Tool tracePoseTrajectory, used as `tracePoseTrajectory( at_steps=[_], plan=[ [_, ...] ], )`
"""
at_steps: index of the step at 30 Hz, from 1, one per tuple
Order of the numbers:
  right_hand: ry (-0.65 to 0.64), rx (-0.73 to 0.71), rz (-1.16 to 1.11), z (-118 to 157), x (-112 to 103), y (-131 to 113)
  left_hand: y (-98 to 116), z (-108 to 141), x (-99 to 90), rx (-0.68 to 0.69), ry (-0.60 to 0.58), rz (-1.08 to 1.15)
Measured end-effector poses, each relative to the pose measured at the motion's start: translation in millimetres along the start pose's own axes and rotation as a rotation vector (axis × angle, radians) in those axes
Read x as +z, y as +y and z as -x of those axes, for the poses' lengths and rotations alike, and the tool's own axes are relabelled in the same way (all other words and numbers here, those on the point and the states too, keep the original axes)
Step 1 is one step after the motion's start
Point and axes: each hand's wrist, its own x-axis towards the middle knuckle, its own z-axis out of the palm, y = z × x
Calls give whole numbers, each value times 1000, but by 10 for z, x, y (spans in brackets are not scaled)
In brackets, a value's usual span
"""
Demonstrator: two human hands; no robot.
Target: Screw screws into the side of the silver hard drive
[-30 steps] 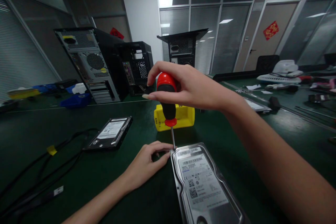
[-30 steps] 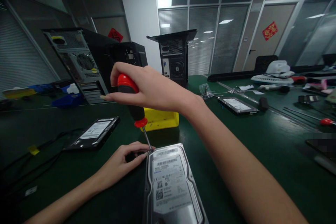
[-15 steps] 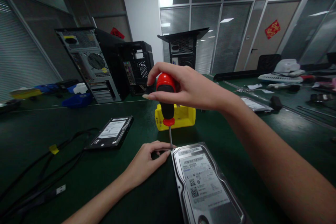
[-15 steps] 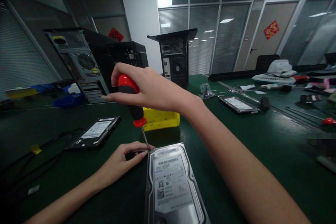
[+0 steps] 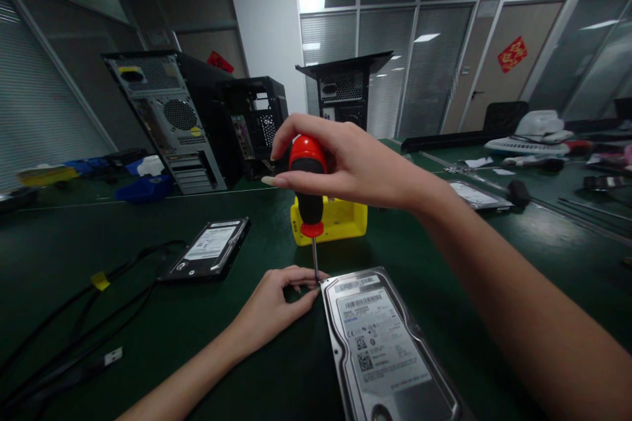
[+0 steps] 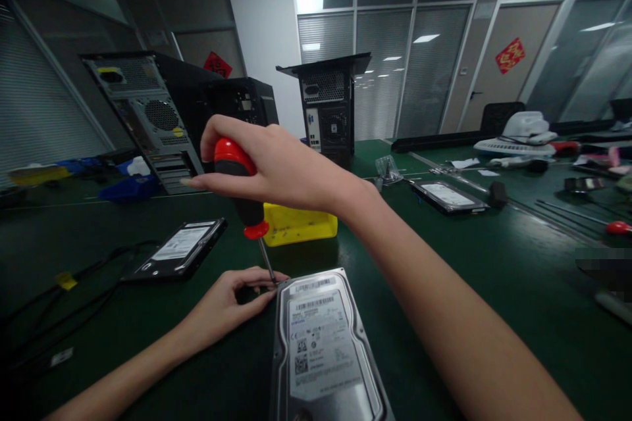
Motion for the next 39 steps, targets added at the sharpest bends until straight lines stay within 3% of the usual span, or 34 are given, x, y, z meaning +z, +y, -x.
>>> tracePoseTrajectory(
  at_steps=[5, 23, 39],
  plan=[
    [-16, 2, -24, 0, 19, 7, 60, -2, -5, -20, -10, 3],
    [-20, 12, 28, 2, -11, -5, -51, -18, 27, -22, 1, 142],
    [-10, 8, 46, 21, -50, 6, -63, 0, 20, 18, 22, 78]
  ],
)
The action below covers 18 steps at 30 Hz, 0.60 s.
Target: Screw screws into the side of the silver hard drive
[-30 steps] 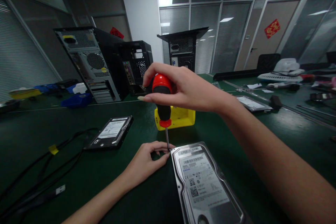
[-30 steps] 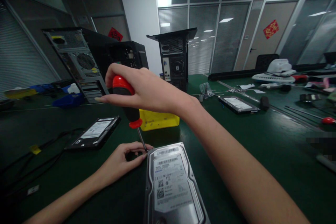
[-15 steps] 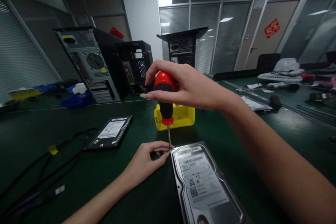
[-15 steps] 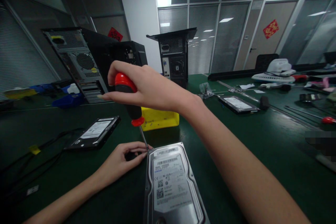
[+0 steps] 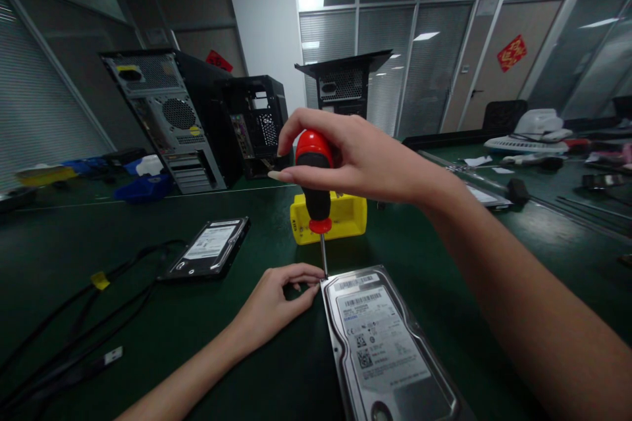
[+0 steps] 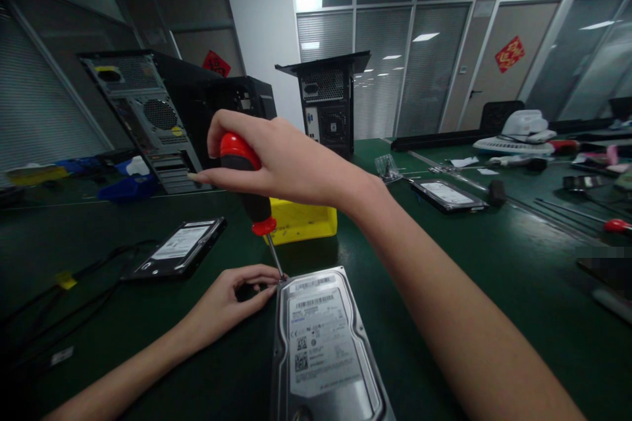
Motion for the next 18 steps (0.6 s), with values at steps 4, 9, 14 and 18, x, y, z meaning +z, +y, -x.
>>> tracePoseTrajectory(
  at_steps=[4, 9, 14, 18],
  plan=[
    [4, 23, -11, -5, 20, -1, 11, 3, -1, -9, -3, 15],
    [-11, 14, -43, -17, 50, 17, 9, 6, -2, -16, -2, 28],
    [-14, 0, -22, -24, 58, 22, 31, 8, -4, -23, 23, -1],
    [-10, -8, -23, -25, 58, 18, 34, 16, 1, -25, 39, -31]
  ],
)
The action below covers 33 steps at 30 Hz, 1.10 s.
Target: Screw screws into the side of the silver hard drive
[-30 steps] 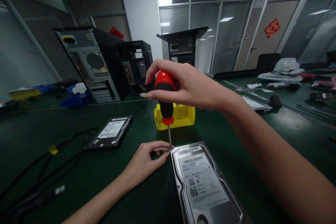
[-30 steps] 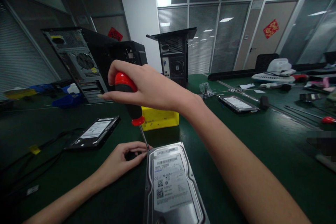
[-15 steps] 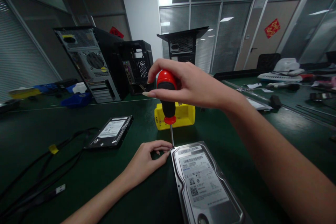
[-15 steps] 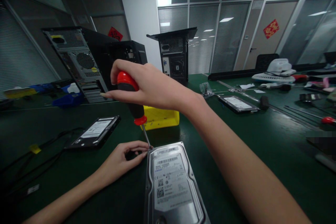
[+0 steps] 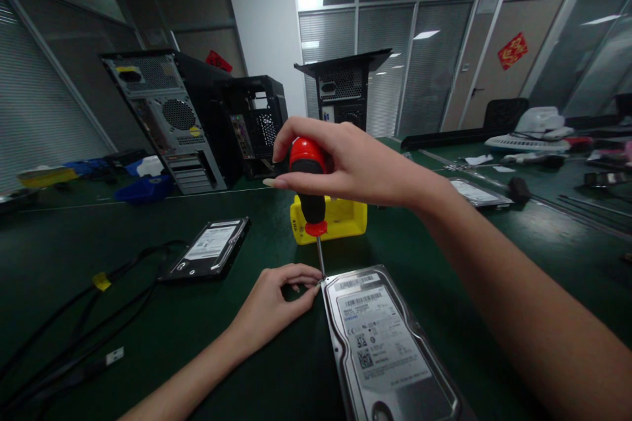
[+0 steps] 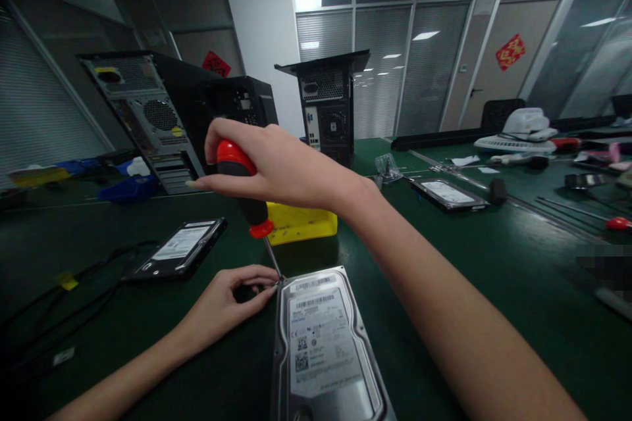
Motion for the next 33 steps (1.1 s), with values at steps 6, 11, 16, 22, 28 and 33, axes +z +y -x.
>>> tracePoseTrajectory(
  at_steps=[6, 11, 16, 22, 28, 33],
  plan=[
    [7, 8, 1, 13, -10, -1, -34, 24, 9, 31, 20, -43],
    [14, 4, 44, 30, -53, 3, -70, 72, -64, 103, 3, -233],
    [24, 13, 45, 33, -74, -21, -151, 107, -89, 245, 11, -483],
    [41, 20, 16, 32, -76, -46, -171, 97, -32, 400, 12, -635],
    [43, -16, 58, 38, -77, -22, -239, 127, -26, 357, 68, -584],
    [36, -9, 76, 42, -80, -17, -232, 113, -161, 295, 82, -561]
  ],
)
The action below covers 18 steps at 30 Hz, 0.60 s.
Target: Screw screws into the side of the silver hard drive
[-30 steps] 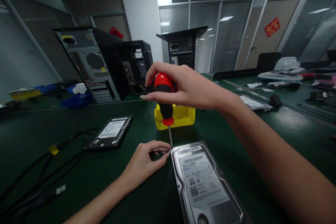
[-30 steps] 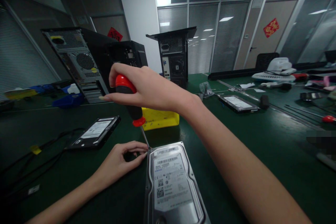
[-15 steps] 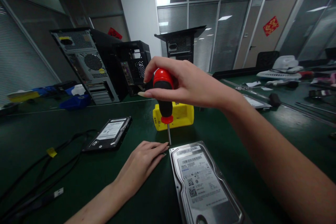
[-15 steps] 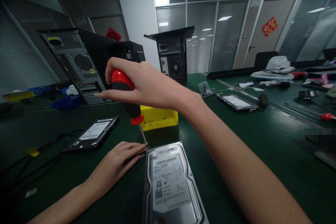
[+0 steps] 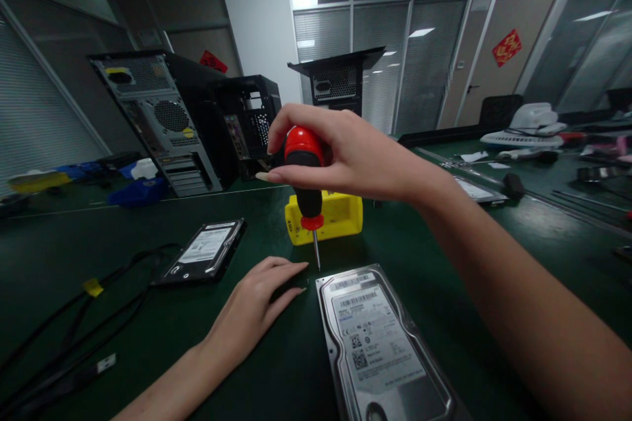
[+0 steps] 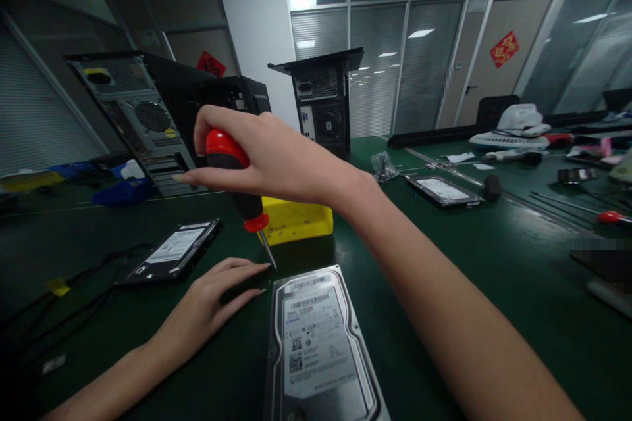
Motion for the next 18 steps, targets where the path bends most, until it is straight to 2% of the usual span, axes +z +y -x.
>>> tracePoseTrajectory(
  at_steps=[5, 9, 13, 18],
  plan=[
    [2, 23, -35, -2, 6, -1, -55, -37, -48, 123, -40, -132],
    [-7, 17, -25, -5, 15, 3, 52, -81, 7, 137, -20, -191],
    [-39, 12, -8, -8, 24, 16, 176, -121, 35, 153, -50, -239],
    [-39, 16, -19, -12, 36, 26, 222, -135, 35, 200, -71, -307]
  ],
)
